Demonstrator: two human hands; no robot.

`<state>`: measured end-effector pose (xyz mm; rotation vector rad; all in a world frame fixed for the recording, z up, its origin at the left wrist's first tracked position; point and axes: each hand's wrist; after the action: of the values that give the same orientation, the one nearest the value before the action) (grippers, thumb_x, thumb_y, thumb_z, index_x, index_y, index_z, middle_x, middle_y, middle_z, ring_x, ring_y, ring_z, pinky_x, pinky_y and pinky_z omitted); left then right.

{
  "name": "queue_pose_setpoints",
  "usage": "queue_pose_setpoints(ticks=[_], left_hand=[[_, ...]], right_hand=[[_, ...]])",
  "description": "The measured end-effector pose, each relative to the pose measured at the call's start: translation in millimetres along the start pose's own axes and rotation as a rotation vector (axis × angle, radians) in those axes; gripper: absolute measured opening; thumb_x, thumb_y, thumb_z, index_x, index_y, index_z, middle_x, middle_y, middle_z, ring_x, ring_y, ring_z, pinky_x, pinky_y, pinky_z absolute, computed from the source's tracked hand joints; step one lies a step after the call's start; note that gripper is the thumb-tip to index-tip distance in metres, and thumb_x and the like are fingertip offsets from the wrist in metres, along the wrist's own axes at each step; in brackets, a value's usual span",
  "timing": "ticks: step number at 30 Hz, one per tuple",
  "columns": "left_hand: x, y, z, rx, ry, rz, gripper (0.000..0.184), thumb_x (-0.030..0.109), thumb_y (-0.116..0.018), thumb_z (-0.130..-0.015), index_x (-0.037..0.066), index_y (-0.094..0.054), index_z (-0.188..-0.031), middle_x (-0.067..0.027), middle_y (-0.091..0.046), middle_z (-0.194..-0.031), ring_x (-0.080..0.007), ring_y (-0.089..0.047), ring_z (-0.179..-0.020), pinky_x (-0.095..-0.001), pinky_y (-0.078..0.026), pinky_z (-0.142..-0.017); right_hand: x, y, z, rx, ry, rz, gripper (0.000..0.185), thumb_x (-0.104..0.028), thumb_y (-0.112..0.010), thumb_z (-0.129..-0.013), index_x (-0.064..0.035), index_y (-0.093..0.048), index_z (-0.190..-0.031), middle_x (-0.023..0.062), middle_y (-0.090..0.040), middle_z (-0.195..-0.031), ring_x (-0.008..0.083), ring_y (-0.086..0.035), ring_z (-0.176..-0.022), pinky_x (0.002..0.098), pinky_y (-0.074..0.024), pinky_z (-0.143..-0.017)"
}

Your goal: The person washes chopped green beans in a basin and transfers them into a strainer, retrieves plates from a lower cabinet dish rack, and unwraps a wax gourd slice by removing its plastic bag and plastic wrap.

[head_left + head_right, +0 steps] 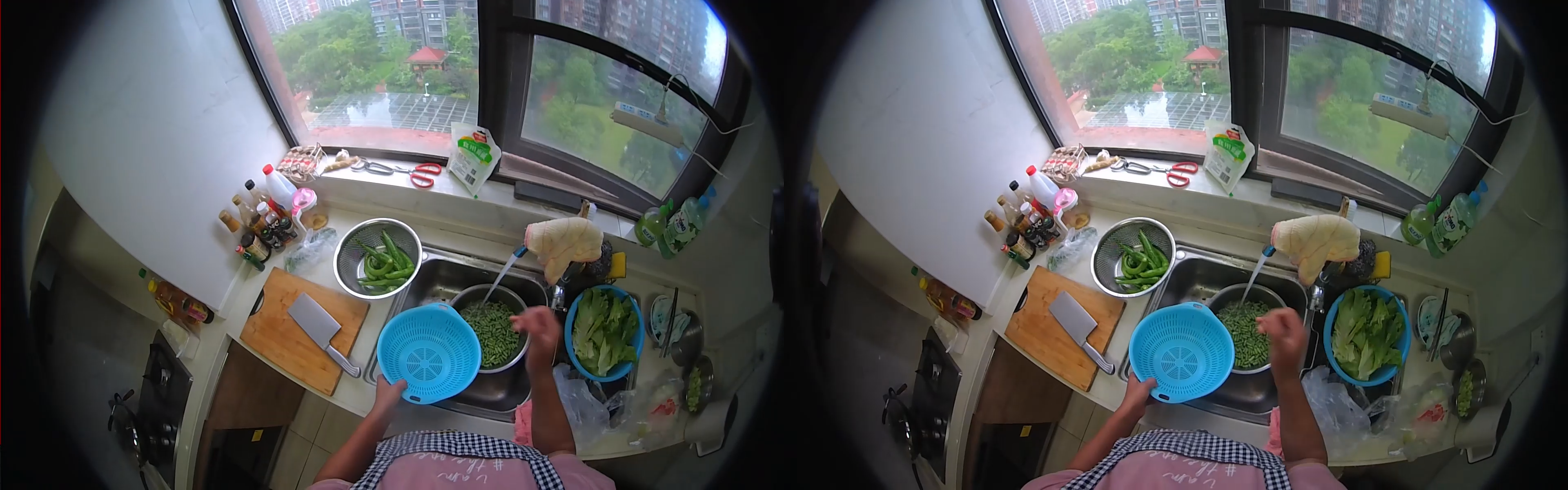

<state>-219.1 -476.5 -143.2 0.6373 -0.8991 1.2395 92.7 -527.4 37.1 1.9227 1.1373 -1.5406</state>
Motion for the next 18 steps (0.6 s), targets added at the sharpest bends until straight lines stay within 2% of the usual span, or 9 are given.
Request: queue_pose_setpoints(ticks=[2, 5, 8, 11, 14, 17, 18], left_hand=[[7, 0, 6, 0.008, -0.005, -0.002, 0.049, -0.005, -0.051, -0.071, -0.001, -0.040, -0.119, -0.0141, -0.058, -0.097, -0.0259, -0.067, -0.076, -0.0390, -0.061, -0.053], [14, 0, 12, 0.001, -0.030, 0.042, 0.052, -0.005, -0.051, -0.070, 0.000, -0.038, -0.120, -0.0138, -0.056, -0.100, -0.0255, -0.066, -0.077, -0.0391, -0.061, -0.053], [16, -3, 14, 0.038, -0.030, 0.065, 0.055, -0.005, -0.051, -0.070, 0.001, -0.036, -0.122, -0.0133, -0.055, -0.102, -0.0251, -0.065, -0.081, -0.0396, -0.061, -0.056], [16, -5, 11, 0.049, -0.003, 0.061, 0.057, -0.006, -0.051, -0.069, 0.002, -0.036, -0.123, -0.0128, -0.054, -0.103, -0.0252, -0.064, -0.084, -0.0408, -0.061, -0.058], [14, -3, 8, 0.023, 0.008, 0.040, 0.057, -0.006, -0.051, -0.069, 0.002, -0.036, -0.124, -0.0129, -0.054, -0.103, -0.0259, -0.063, -0.086, -0.0418, -0.061, -0.059], [18, -4, 10, 0.035, 0.021, 0.054, 0.057, -0.006, -0.051, -0.068, 0.002, -0.037, -0.123, -0.0122, -0.055, -0.103, -0.0252, -0.063, -0.087, -0.0396, -0.060, -0.062], [23, -7, 14, 0.059, 0.005, 0.079, 0.051, -0.006, -0.053, -0.068, -0.001, -0.042, -0.117, -0.0122, -0.058, -0.100, -0.0240, -0.063, -0.086, -0.0368, -0.057, -0.065]], right_hand=[[65, 3, 9, -0.131, -0.239, 0.433, 0.042, -0.024, -0.067, -0.081, -0.0010, -0.054, -0.114, 0.0166, -0.051, -0.111, 0.0293, -0.060, -0.092, 0.0435, -0.0469, -0.089], [160, 41, 31, -0.338, -0.121, 0.988, 0.065, -0.026, -0.074, -0.073, -0.0034, -0.048, -0.128, 0.0260, -0.029, -0.139, 0.0393, -0.045, -0.122, 0.0465, -0.0390, -0.100], [194, 54, 34, -0.389, -0.312, 0.947, 0.081, -0.032, -0.078, -0.068, -0.0074, -0.042, -0.136, 0.0308, -0.012, -0.147, 0.0446, -0.022, -0.135, 0.0486, -0.0282, -0.108], [194, 54, 35, -0.464, -0.410, 1.177, 0.101, -0.040, -0.082, -0.063, -0.0134, -0.028, -0.145, 0.0292, -0.003, -0.150, 0.0459, -0.013, -0.138, 0.0486, -0.0242, -0.110], [196, 59, 39, -0.547, -0.508, 1.198, 0.118, -0.047, -0.085, -0.055, -0.0160, -0.020, -0.147, 0.0255, 0.002, -0.151, 0.0469, -0.009, -0.137, 0.0507, -0.0235, -0.111], [213, 71, 41, -0.561, -0.506, 1.226, 0.126, -0.049, -0.087, -0.049, -0.0190, -0.015, -0.149, 0.0243, 0.002, -0.151, 0.0464, -0.009, -0.138, 0.0500, -0.0219, -0.112], [217, 73, 41, -0.562, -0.495, 1.225, 0.127, -0.049, -0.087, -0.049, -0.0191, -0.015, -0.149, 0.0245, 0.002, -0.151, 0.0464, -0.009, -0.138, 0.0498, -0.0215, -0.112]])
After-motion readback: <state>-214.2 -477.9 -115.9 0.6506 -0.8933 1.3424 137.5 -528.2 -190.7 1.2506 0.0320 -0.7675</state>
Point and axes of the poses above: each hand's wrist, its own z-axis away from the middle knuckle, its own y-axis out of the back of the hand, x = y × z
